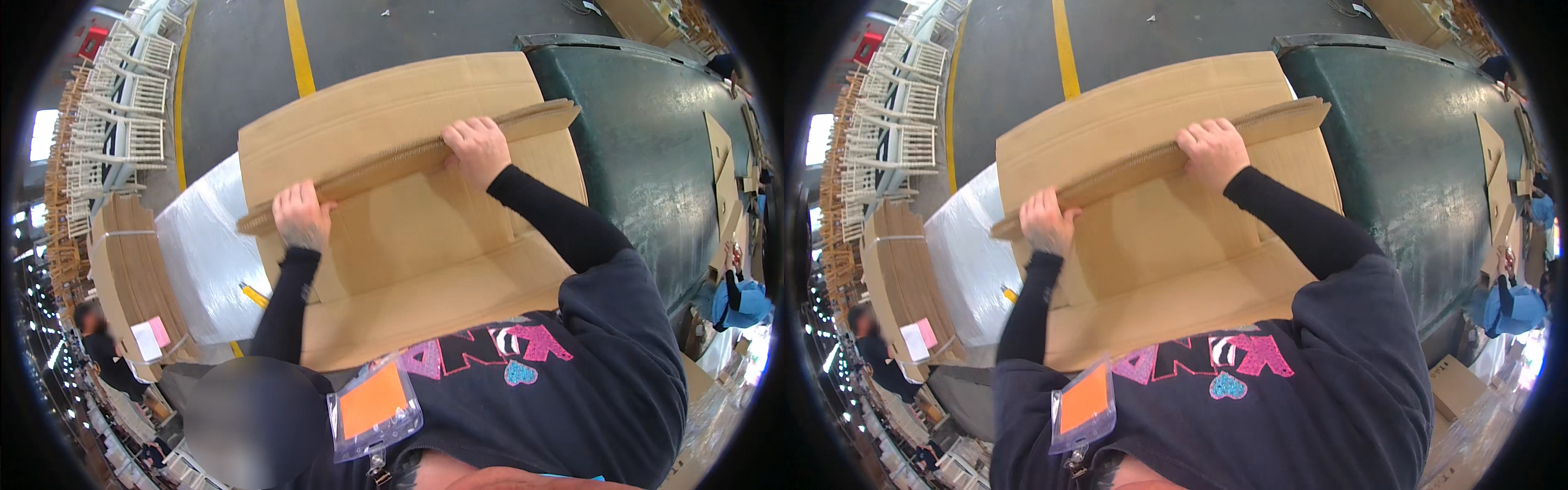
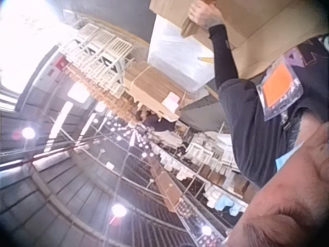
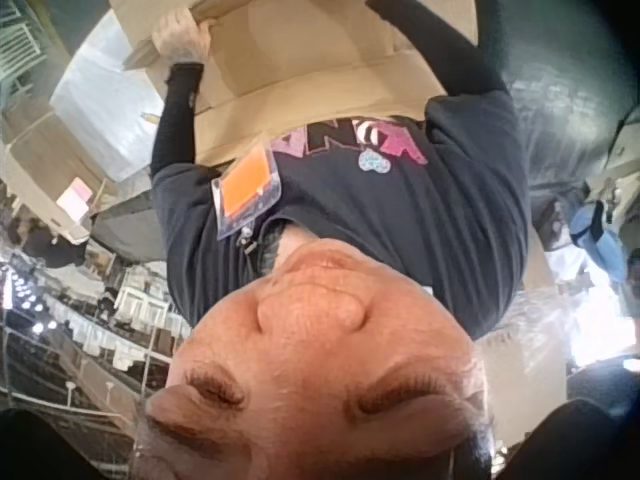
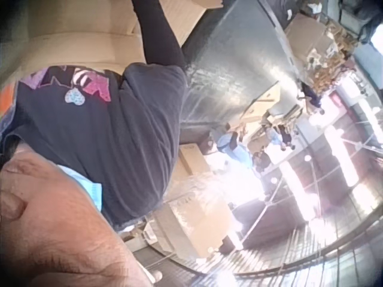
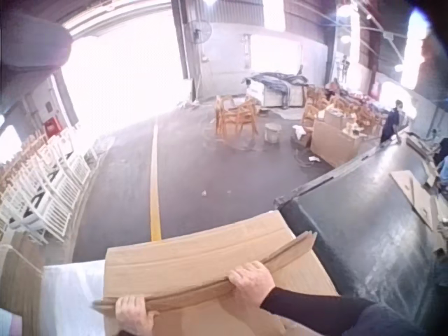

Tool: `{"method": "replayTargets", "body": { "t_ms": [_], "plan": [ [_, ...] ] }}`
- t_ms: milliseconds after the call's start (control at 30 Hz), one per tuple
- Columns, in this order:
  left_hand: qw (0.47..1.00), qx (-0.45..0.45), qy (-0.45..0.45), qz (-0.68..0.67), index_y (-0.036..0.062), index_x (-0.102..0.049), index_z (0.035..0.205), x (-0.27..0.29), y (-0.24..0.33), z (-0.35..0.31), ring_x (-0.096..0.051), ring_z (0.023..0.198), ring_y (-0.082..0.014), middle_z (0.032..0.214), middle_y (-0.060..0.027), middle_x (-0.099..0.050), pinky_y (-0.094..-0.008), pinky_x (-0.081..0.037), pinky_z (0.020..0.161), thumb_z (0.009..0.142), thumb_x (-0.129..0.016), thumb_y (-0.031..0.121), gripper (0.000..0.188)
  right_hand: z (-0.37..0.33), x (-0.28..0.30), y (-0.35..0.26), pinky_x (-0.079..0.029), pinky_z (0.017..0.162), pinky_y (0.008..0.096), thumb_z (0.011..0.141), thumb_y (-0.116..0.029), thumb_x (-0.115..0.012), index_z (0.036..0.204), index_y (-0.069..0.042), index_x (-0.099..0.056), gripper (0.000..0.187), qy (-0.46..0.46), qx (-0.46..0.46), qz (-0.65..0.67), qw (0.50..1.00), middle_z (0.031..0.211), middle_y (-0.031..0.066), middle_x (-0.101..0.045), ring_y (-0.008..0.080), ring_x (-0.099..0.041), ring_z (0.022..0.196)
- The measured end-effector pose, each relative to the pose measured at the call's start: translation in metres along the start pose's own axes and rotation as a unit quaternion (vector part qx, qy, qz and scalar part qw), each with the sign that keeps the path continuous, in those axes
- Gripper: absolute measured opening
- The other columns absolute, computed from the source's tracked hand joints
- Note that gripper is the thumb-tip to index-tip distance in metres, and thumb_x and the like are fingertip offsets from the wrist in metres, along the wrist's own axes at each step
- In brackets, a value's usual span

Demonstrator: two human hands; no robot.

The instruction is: The person cuts plastic straps from a stack of flat cardboard pieces using a yellow utility knife, then removes the straps and separates the cardboard sheets one by one, placing them aside on the floor.

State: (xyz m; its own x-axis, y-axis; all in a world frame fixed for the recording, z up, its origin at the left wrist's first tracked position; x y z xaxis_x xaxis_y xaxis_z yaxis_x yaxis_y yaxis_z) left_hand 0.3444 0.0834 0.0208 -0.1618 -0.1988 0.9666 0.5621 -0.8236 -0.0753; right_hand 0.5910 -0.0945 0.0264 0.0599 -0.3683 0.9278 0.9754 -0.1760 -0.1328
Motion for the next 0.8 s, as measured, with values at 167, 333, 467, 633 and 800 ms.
{"method": "replayTargets", "body": {
  "t_ms": [167, 333, 467, 633, 800],
  "plan": [
    [0.935, -0.134, -0.28, -0.174, 0.0048, -0.062, 0.117, 0.0, 0.018, 0.081, -0.066, 0.104, -0.0346, 0.105, -0.0192, -0.07, -0.0442, -0.052, 0.082, 0.058, -0.086, 0.05, 0.077, 0.011, 0.002, 0.003, -0.046, 0.084, 0.0383, 0.066, -0.025, -0.081, 0.1, -0.011, -0.059, 0.043, -0.055, -0.006, 0.014, 0.998, 0.092, 0.0038, -0.062, 0.0241, -0.061, 0.095],
    [0.898, -0.095, -0.394, -0.173, 0.0039, -0.06, 0.131, -0.039, 0.044, 0.122, -0.062, 0.118, -0.0321, 0.12, -0.0175, -0.067, -0.0413, -0.051, 0.096, 0.056, -0.092, 0.035, 0.088, 0.018, 0.025, -0.045, -0.043, 0.106, 0.041, 0.073, -0.022, -0.077, 0.122, -0.013, -0.061, 0.052, 0.061, 0.154, -0.011, 0.986, 0.128, 0.011, -0.057, 0.0297, -0.055, 0.121],
    [0.932, -0.095, -0.317, -0.145, 0.0019, -0.062, 0.125, -0.029, 0.043, 0.156, -0.063, 0.116, -0.0323, 0.12, -0.0171, -0.068, -0.0413, -0.051, 0.094, 0.059, -0.093, 0.036, 0.08, -0.03, -0.02, -0.158, -0.037, 0.115, 0.0451, 0.09, -0.026, -0.064, 0.13, -0.016, -0.054, 0.042, -0.124, 0.433, 0.267, 0.852, 0.137, 0.0132, -0.05, 0.0325, -0.044, 0.135],
    [0.934, -0.141, -0.303, -0.131, 0.0022, -0.063, 0.121, -0.032, 0.056, 0.177, -0.063, 0.116, -0.033, 0.118, -0.0157, -0.068, -0.0416, -0.051, 0.095, 0.061, -0.093, 0.036, 0.076, -0.02, -0.064, -0.178, -0.036, 0.115, 0.0465, 0.097, -0.028, -0.057, 0.131, -0.013, -0.053, 0.038, -0.131, 0.453, 0.284, 0.835, 0.137, 0.0153, -0.049, 0.0329, -0.042, 0.138],
    [0.919, -0.12, -0.348, -0.142, 0.0039, -0.06, 0.129, -0.058, 0.051, 0.176, -0.061, 0.12, -0.0321, 0.124, -0.0162, -0.065, -0.0425, -0.05, 0.098, 0.059, -0.09, 0.038, 0.083, -0.017, -0.074, -0.178, -0.036, 0.115, 0.0468, 0.098, -0.028, -0.056, 0.133, -0.011, -0.052, 0.04, -0.168, 0.457, 0.301, 0.82, 0.139, 0.0156, -0.047, 0.0336, -0.04, 0.139]
  ]
}}
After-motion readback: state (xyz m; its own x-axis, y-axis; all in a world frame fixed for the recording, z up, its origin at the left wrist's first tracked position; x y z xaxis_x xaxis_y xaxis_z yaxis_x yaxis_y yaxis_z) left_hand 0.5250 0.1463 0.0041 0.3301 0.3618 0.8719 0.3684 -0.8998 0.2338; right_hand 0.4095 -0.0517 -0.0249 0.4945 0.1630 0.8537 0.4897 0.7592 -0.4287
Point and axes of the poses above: each hand's wrist, its own z-axis towards the middle knuckle, its own x-axis out of the back of the hand, y = z × x, the point moved 6 cm from there along z, towards the middle knuckle
